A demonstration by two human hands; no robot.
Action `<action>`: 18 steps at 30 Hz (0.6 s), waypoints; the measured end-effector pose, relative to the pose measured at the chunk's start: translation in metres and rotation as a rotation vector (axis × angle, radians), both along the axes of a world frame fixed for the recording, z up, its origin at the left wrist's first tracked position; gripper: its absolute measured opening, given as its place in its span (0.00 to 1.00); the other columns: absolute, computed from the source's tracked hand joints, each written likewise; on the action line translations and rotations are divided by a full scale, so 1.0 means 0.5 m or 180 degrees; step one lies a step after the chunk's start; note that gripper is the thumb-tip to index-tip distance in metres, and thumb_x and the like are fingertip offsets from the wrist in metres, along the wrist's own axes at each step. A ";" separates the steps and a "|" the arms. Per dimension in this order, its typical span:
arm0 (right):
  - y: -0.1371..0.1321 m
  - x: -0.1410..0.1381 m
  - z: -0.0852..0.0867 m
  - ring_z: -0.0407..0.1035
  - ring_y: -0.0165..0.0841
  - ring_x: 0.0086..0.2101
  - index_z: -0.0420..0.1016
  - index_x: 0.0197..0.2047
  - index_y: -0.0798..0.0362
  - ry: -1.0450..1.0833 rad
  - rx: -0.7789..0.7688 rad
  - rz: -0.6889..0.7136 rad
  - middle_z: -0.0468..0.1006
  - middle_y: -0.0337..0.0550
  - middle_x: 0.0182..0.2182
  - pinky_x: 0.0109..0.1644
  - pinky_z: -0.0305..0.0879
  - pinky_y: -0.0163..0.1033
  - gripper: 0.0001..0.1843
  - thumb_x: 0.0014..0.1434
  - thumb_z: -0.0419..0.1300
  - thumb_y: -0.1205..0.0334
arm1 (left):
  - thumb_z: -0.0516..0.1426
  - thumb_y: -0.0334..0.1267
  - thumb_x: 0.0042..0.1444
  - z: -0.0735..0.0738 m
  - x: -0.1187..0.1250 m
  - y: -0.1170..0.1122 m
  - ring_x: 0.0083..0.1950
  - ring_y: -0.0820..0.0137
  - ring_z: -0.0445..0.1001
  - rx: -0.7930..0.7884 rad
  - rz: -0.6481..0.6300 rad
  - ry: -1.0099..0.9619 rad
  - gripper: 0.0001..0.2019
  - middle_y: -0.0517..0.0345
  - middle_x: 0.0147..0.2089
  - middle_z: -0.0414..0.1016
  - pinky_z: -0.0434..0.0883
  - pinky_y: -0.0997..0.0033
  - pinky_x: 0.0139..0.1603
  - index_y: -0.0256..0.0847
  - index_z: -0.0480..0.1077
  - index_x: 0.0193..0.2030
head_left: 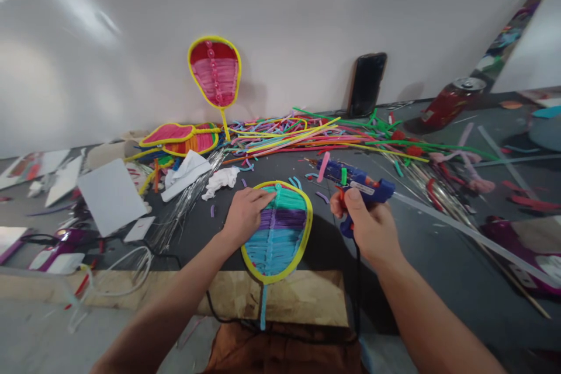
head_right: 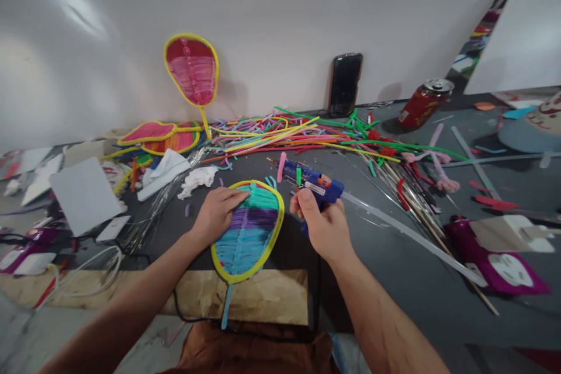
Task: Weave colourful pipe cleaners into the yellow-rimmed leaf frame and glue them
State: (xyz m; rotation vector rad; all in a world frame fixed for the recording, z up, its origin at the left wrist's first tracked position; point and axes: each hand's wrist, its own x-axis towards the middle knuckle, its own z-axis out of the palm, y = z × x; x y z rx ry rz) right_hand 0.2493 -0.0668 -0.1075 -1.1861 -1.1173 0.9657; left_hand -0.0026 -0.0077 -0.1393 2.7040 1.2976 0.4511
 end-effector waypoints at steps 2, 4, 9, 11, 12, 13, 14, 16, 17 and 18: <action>0.000 0.001 -0.001 0.63 0.28 0.23 0.70 0.23 0.53 -0.0012 0.0008 0.0007 0.71 0.39 0.21 0.30 0.61 0.36 0.25 0.62 0.53 0.44 | 0.48 0.22 0.50 -0.001 0.004 -0.003 0.46 0.59 0.72 0.0029 0.0039 0.0075 0.25 0.47 0.50 0.77 0.66 0.55 0.48 0.41 0.74 0.52; 0.000 0.001 -0.001 0.63 0.28 0.23 0.70 0.22 0.53 0.0013 0.0014 0.0010 0.71 0.39 0.21 0.30 0.61 0.36 0.25 0.62 0.53 0.44 | 0.49 0.21 0.50 -0.003 0.007 -0.005 0.46 0.59 0.72 0.0101 0.0066 0.0179 0.25 0.48 0.50 0.77 0.65 0.56 0.49 0.43 0.74 0.51; 0.002 0.000 -0.003 0.63 0.27 0.23 0.70 0.24 0.54 0.0204 0.0023 -0.0018 0.72 0.39 0.21 0.28 0.61 0.35 0.25 0.60 0.55 0.42 | 0.49 0.22 0.51 0.001 0.006 -0.007 0.47 0.59 0.71 0.0275 0.0040 0.0416 0.25 0.49 0.50 0.77 0.65 0.55 0.50 0.41 0.71 0.55; 0.006 0.002 -0.004 0.63 0.26 0.22 0.71 0.25 0.54 0.0403 0.0032 -0.0135 0.73 0.38 0.21 0.27 0.61 0.33 0.24 0.59 0.57 0.42 | 0.48 0.23 0.51 0.006 0.000 -0.009 0.47 0.60 0.72 0.0324 0.0051 0.0362 0.26 0.48 0.49 0.77 0.65 0.56 0.50 0.39 0.68 0.57; 0.009 0.004 -0.004 0.64 0.26 0.22 0.71 0.26 0.54 0.0516 0.0041 -0.0256 0.73 0.38 0.22 0.26 0.61 0.33 0.24 0.58 0.57 0.42 | 0.48 0.24 0.52 0.009 -0.003 -0.010 0.47 0.60 0.72 0.0350 0.0071 0.0289 0.25 0.49 0.49 0.77 0.66 0.57 0.50 0.38 0.67 0.58; 0.012 0.009 -0.004 0.64 0.25 0.21 0.70 0.26 0.54 0.0625 0.0059 -0.0432 0.73 0.37 0.22 0.26 0.61 0.32 0.23 0.58 0.58 0.42 | 0.47 0.25 0.54 0.013 -0.007 -0.011 0.47 0.61 0.72 0.0374 0.0121 0.0193 0.24 0.49 0.48 0.77 0.66 0.59 0.50 0.38 0.67 0.58; 0.016 0.015 -0.004 0.64 0.25 0.21 0.69 0.27 0.54 0.0711 0.0076 -0.0640 0.73 0.37 0.23 0.25 0.61 0.32 0.23 0.58 0.58 0.42 | 0.47 0.26 0.56 0.016 -0.011 -0.012 0.47 0.62 0.73 0.0388 0.0211 0.0083 0.22 0.49 0.47 0.77 0.66 0.59 0.50 0.38 0.67 0.57; 0.025 0.036 -0.005 0.63 0.25 0.21 0.68 0.28 0.53 0.0720 0.0062 -0.1080 0.73 0.36 0.24 0.25 0.61 0.32 0.21 0.57 0.58 0.42 | 0.47 0.31 0.60 0.024 -0.019 -0.014 0.46 0.62 0.73 0.0369 0.0508 -0.0166 0.17 0.50 0.43 0.77 0.67 0.61 0.50 0.38 0.67 0.54; 0.029 0.049 -0.006 0.63 0.25 0.21 0.68 0.28 0.53 0.0586 0.0025 -0.1267 0.73 0.36 0.24 0.25 0.61 0.32 0.21 0.57 0.58 0.42 | 0.48 0.34 0.60 0.027 -0.022 -0.014 0.44 0.63 0.73 0.0329 0.0715 -0.0303 0.15 0.51 0.41 0.77 0.67 0.62 0.49 0.38 0.68 0.52; 0.034 0.063 -0.008 0.62 0.26 0.21 0.68 0.29 0.53 0.0343 0.0002 -0.1395 0.72 0.37 0.24 0.25 0.61 0.33 0.21 0.57 0.58 0.42 | 0.50 0.37 0.60 0.029 -0.025 -0.014 0.43 0.63 0.74 0.0264 0.0944 -0.0447 0.13 0.53 0.39 0.77 0.67 0.63 0.48 0.38 0.68 0.50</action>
